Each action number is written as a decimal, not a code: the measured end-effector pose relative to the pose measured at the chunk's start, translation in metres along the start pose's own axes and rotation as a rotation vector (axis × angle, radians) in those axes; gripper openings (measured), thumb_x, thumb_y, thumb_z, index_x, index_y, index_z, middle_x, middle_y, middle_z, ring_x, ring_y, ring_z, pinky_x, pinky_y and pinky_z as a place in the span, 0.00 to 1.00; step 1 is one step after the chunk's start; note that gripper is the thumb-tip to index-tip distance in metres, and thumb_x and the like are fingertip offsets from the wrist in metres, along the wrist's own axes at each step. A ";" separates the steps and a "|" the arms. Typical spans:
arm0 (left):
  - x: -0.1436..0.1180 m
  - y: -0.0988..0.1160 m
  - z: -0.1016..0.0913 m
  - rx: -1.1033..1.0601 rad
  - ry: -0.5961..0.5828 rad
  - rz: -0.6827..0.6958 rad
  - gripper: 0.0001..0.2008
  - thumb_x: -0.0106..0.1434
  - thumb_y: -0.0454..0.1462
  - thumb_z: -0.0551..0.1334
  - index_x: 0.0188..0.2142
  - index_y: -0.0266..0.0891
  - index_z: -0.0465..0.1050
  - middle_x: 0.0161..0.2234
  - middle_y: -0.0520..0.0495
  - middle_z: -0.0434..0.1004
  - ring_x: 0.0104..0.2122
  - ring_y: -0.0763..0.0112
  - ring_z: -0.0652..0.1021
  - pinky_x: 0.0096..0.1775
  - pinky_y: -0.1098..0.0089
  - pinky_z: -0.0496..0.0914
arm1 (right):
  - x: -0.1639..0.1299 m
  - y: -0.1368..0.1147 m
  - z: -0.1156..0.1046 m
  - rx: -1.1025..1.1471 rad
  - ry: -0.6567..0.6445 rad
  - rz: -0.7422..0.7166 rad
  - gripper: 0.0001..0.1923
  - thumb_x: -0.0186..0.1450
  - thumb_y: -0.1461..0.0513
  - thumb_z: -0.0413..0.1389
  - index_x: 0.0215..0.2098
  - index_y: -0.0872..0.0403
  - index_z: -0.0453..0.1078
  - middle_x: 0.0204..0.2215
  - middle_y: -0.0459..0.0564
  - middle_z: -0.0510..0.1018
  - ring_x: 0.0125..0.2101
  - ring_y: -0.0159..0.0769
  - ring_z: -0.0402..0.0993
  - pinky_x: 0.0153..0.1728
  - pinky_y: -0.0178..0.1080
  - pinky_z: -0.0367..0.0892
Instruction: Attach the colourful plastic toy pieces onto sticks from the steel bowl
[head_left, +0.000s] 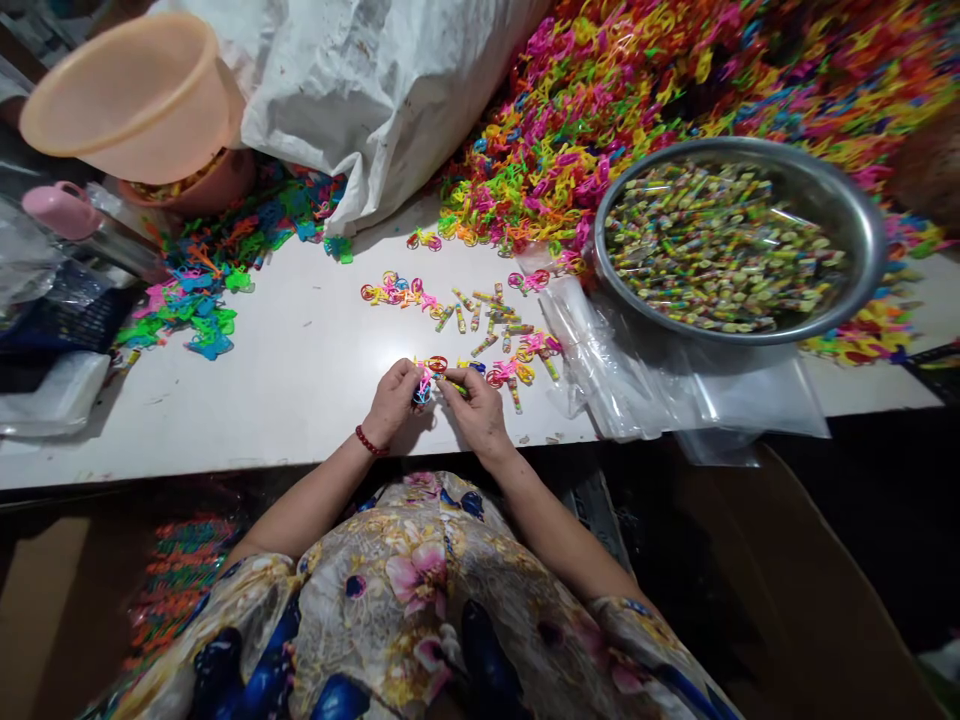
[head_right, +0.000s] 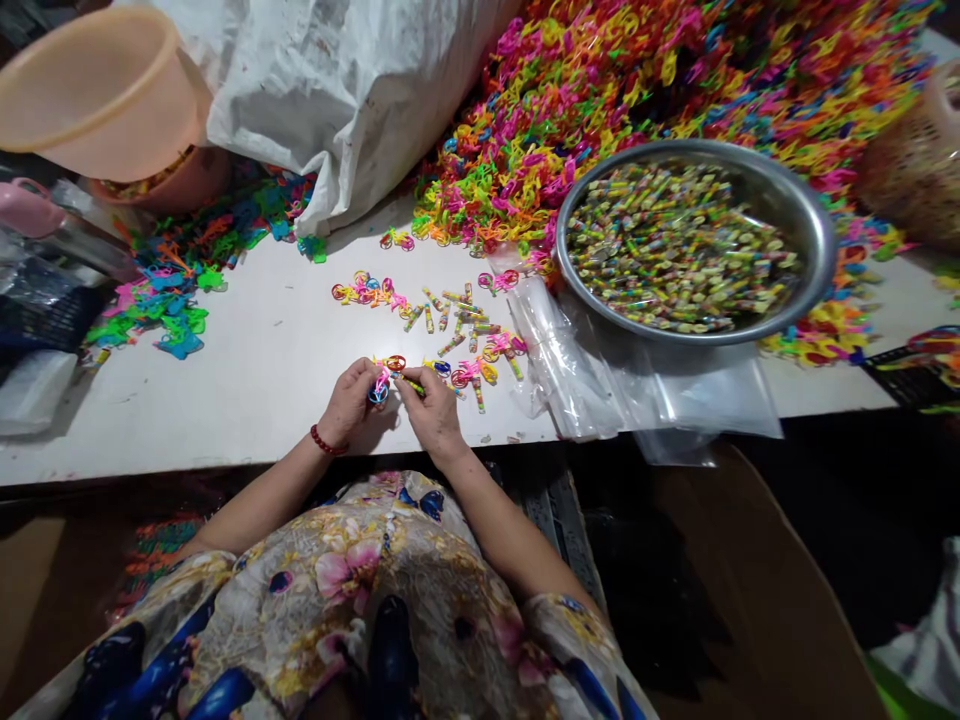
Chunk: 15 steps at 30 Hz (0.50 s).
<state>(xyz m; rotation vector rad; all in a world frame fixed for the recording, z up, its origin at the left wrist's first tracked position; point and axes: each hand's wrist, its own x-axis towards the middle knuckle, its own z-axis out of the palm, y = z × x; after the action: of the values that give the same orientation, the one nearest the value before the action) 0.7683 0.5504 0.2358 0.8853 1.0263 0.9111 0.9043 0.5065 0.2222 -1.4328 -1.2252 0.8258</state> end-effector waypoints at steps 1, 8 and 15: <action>0.000 0.000 0.000 0.018 0.005 0.004 0.19 0.57 0.48 0.67 0.27 0.40 0.60 0.19 0.58 0.63 0.16 0.80 0.63 0.17 0.78 0.60 | -0.001 0.000 0.000 -0.004 0.002 -0.001 0.13 0.65 0.52 0.58 0.39 0.52 0.75 0.36 0.50 0.81 0.38 0.37 0.77 0.42 0.39 0.71; 0.000 -0.003 0.000 0.067 0.027 0.009 0.17 0.59 0.48 0.64 0.27 0.41 0.58 0.18 0.59 0.60 0.16 0.79 0.61 0.17 0.78 0.58 | -0.002 -0.002 0.001 0.045 -0.014 -0.062 0.11 0.64 0.53 0.59 0.39 0.50 0.77 0.36 0.49 0.81 0.37 0.38 0.78 0.41 0.40 0.73; 0.001 -0.020 0.003 0.009 0.087 0.055 0.17 0.60 0.47 0.62 0.27 0.42 0.56 0.18 0.59 0.57 0.15 0.79 0.60 0.18 0.76 0.56 | -0.008 -0.011 0.003 -0.047 -0.085 -0.200 0.07 0.67 0.59 0.56 0.38 0.50 0.76 0.34 0.50 0.81 0.36 0.38 0.77 0.42 0.40 0.72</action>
<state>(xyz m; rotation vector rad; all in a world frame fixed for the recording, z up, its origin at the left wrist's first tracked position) 0.7757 0.5434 0.2179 0.8916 1.0854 0.9993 0.8970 0.4992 0.2317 -1.2982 -1.4355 0.7304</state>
